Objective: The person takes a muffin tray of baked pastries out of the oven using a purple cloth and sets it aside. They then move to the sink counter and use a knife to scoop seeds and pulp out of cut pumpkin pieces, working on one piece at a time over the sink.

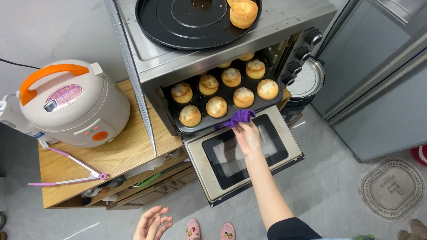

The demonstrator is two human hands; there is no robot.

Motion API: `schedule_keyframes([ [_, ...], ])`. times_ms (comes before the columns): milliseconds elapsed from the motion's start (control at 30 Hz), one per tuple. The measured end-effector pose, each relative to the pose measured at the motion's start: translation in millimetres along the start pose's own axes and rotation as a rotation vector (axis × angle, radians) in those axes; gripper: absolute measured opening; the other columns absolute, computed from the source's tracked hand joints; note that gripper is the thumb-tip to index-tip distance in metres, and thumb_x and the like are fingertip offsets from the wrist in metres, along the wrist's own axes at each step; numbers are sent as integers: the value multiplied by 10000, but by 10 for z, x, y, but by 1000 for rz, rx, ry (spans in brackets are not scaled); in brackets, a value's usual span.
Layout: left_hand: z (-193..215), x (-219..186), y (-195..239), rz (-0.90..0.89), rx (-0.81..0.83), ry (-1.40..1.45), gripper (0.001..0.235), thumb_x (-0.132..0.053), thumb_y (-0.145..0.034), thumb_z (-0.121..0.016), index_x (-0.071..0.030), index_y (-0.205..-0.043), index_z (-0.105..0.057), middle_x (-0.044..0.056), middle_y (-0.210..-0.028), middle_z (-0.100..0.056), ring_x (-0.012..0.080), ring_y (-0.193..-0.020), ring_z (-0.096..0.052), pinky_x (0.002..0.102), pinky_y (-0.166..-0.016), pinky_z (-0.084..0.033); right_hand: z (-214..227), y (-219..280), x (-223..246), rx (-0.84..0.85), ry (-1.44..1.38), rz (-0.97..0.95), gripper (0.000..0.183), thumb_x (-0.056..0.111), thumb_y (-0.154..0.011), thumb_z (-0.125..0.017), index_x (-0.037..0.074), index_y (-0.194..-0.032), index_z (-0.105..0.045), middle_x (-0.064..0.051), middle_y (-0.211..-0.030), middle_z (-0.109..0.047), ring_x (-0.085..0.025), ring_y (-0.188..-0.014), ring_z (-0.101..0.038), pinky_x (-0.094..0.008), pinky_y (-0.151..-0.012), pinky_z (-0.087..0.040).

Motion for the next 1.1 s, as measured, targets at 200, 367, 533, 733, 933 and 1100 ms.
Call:
schedule_keyframes([
  [200,1,-47,79,15,-3,-12,373,-47,-975,-507,25,-1338,-553,240,-1276,-670,312,-1038,-706,479,-911,-600,92,324,112,-45,132,166,248,-108,-946,-556,-37,-1177,-612,-140,-1147,-663,-246,-1062,-650,-403,-997,-537],
  [367,5,-135,149,22,-36,-16,363,-51,-975,-518,26,-1327,-559,233,-1272,-670,309,-1041,-705,466,-914,-595,304,437,184,-63,168,172,263,-119,-946,-529,-46,-1193,-584,-135,-1160,-640,-230,-1045,-647,-406,-1004,-545],
  [533,-116,-303,224,34,-64,-34,361,-59,-971,-516,20,-1320,-566,216,-1262,-676,298,-1035,-707,460,-916,-598,430,458,135,-68,191,148,229,-113,-957,-513,-70,-1178,-555,-153,-1156,-636,-242,-1056,-655,-418,-1023,-548],
  [733,-240,-402,284,46,-47,-37,339,-86,-983,-524,16,-1303,-570,193,-1248,-675,266,-1031,-690,441,-922,-581,407,473,131,-72,203,160,246,-116,-954,-523,-59,-1191,-553,-143,-1173,-634,-226,-1070,-650,-400,-1032,-535],
  [933,-229,-386,297,45,-48,-59,352,-91,-977,-533,15,-1311,-570,194,-1254,-680,267,-1040,-696,439,-925,-584,430,461,124,-52,185,155,230,-100,-967,-538,-55,-1191,-552,-143,-1172,-636,-231,-1076,-650,-408,-1047,-534],
  [1100,-127,-255,238,52,-44,-34,361,-89,-977,-532,18,-1321,-559,200,-1265,-668,282,-1044,-691,448,-924,-580,427,458,135,-48,168,153,257,-105,-948,-548,-49,-1199,-556,-136,-1183,-641,-227,-1091,-650,-402,-1043,-529],
])
Point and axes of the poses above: each hand's wrist, its own y-axis away from the middle knuckle, its own z-axis out of the back of the hand, x = y × z, the point moved 6 cm from there along -y, towards the middle knuckle
